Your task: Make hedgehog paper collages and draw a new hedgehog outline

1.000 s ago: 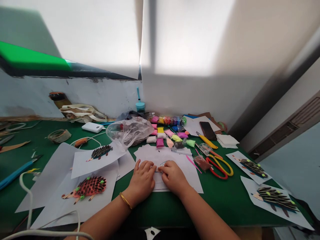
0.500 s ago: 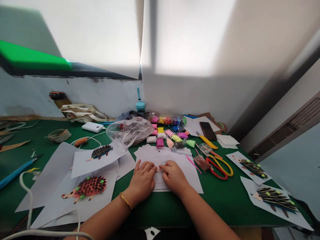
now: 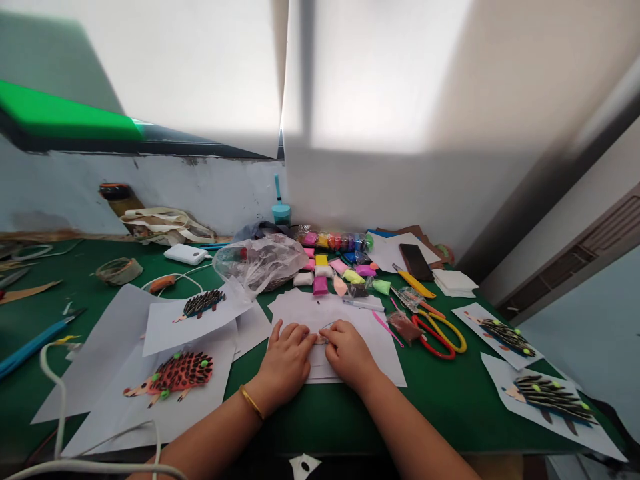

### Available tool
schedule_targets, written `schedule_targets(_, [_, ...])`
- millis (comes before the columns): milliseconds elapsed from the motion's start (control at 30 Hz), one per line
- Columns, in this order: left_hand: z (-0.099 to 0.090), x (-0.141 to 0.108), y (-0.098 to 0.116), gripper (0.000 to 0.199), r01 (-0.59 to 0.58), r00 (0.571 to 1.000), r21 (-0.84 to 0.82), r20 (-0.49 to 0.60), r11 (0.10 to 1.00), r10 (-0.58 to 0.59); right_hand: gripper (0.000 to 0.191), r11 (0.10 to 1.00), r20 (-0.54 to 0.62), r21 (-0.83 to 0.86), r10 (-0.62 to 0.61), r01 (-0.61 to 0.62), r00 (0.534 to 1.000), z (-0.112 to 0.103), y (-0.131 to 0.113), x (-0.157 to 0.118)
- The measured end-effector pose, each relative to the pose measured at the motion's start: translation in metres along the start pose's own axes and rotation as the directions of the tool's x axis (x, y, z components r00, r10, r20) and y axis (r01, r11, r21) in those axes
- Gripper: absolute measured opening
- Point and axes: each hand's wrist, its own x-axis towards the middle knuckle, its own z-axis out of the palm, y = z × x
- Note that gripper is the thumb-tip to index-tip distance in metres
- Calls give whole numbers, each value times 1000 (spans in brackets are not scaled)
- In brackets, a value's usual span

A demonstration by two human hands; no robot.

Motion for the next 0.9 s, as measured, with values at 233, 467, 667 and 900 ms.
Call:
schedule_targets(233, [0, -1, -1, 43, -11, 1000, 1, 3, 1000, 11, 40, 998, 55, -68, -8, 11, 998, 0, -4, 1])
schedule_targets(467, [2, 0, -1, 41, -10, 1000, 6, -5, 1000, 10, 43, 999, 0, -39, 0, 0, 1000, 1, 0, 0])
schedule_targets(667, [1, 0, -1, 40, -7, 1000, -7, 8, 1000, 7, 43, 997, 24, -72, -8, 9, 1000, 2, -2, 1])
schedule_targets(900, [-1, -1, 0, 38, -14, 1000, -8, -2, 1000, 14, 40, 1000, -31, -23, -5, 4, 1000, -1, -2, -2])
